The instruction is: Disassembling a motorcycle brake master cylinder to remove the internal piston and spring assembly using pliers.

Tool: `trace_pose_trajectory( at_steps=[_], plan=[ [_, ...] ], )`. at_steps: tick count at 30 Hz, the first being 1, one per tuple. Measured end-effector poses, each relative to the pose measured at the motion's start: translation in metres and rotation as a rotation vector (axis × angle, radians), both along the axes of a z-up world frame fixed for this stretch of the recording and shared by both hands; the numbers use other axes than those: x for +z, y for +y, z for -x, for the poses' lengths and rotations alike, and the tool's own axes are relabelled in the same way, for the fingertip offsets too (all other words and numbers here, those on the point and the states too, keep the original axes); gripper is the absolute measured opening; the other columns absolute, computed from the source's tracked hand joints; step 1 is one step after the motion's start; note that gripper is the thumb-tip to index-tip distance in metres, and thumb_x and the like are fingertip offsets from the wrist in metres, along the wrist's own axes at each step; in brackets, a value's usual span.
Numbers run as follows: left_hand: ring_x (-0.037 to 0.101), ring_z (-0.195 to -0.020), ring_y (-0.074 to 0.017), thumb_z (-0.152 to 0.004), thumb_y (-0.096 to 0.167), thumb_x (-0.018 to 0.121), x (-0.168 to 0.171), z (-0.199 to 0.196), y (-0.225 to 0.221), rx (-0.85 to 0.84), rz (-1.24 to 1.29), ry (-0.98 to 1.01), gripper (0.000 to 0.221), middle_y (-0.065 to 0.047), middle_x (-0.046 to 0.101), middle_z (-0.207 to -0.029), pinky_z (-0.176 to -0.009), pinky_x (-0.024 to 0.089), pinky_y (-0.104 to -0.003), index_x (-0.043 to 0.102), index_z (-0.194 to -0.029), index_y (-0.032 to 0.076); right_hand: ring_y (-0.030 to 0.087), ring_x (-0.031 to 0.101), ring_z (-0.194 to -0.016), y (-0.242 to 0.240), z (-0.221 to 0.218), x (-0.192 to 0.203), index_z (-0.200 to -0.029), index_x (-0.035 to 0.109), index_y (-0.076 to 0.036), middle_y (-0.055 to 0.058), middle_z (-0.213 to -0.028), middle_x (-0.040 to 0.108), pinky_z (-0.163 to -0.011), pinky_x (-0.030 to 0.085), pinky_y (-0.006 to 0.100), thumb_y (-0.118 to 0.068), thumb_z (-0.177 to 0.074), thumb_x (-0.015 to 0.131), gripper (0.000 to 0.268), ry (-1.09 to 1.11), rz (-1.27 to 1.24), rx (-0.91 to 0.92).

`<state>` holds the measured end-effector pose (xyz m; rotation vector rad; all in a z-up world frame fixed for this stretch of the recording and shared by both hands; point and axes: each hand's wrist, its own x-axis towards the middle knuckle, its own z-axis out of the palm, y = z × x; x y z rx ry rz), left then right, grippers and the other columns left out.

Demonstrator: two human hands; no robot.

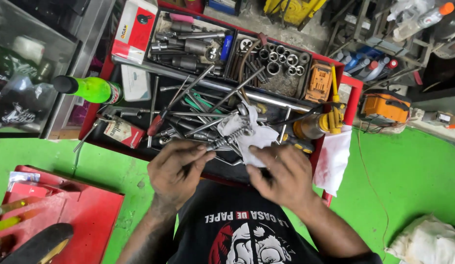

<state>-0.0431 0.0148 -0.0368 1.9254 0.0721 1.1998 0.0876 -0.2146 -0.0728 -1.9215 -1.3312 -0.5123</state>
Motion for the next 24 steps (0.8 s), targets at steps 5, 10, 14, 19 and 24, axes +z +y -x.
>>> trace_pose_trajectory(
  at_steps=[5, 10, 14, 19, 24],
  plan=[
    [0.083, -0.076, -0.0291, -0.085, -0.003, 0.092, 0.017, -0.007, -0.012, -0.068, -0.090, -0.037, 0.018, -0.015, 0.080, -0.091, -0.067, 0.070, -0.036, 0.083, -0.100, -0.002, 0.019, 0.062, -0.056, 0.011, 0.012, 0.040, -0.139, 0.077, -0.009, -0.004, -0.069, 0.063, -0.059, 0.059, 0.036, -0.035, -0.092, 0.082, 0.054, -0.059, 0.049, 0.019],
    [0.084, -0.082, -0.0294, -0.086, -0.007, 0.087, 0.029, -0.013, -0.019, -0.124, -0.210, -0.108, 0.019, -0.016, 0.079, -0.095, -0.071, 0.072, -0.037, 0.082, -0.103, 0.000, 0.017, 0.063, -0.055, 0.016, 0.009, 0.051, -0.146, 0.075, -0.014, -0.005, -0.064, 0.062, -0.060, 0.062, 0.035, -0.035, -0.094, 0.080, 0.056, -0.070, 0.125, -0.010],
    [0.084, -0.082, -0.0310, -0.090, -0.005, 0.084, 0.032, -0.017, -0.020, -0.109, -0.332, -0.186, 0.006, -0.020, 0.082, -0.097, -0.073, 0.072, -0.038, 0.085, -0.094, -0.001, 0.023, 0.064, -0.053, 0.019, 0.007, 0.067, -0.142, 0.075, -0.004, 0.001, -0.060, 0.059, -0.055, 0.060, 0.036, -0.022, -0.097, 0.077, 0.048, 0.033, 0.053, 0.081],
    [0.084, -0.082, -0.0309, -0.092, -0.006, 0.081, 0.031, -0.018, -0.018, -0.099, -0.341, -0.215, 0.007, -0.020, 0.081, -0.096, -0.073, 0.073, -0.038, 0.084, -0.096, -0.002, 0.024, 0.063, -0.053, 0.017, 0.009, 0.065, -0.143, 0.075, -0.005, 0.002, -0.060, 0.060, -0.055, 0.060, 0.038, -0.022, -0.097, 0.077, 0.049, 0.042, 0.049, 0.083],
    [0.083, -0.073, -0.0267, -0.087, -0.001, 0.090, 0.024, -0.005, -0.019, -0.071, -0.114, -0.041, 0.014, -0.016, 0.081, -0.090, -0.064, 0.070, -0.034, 0.082, -0.097, -0.005, 0.022, 0.065, -0.056, 0.010, 0.011, 0.058, -0.144, 0.075, -0.010, 0.002, -0.067, 0.063, -0.056, 0.060, 0.037, -0.023, -0.095, 0.077, 0.050, -0.090, 0.072, 0.046]
  ],
)
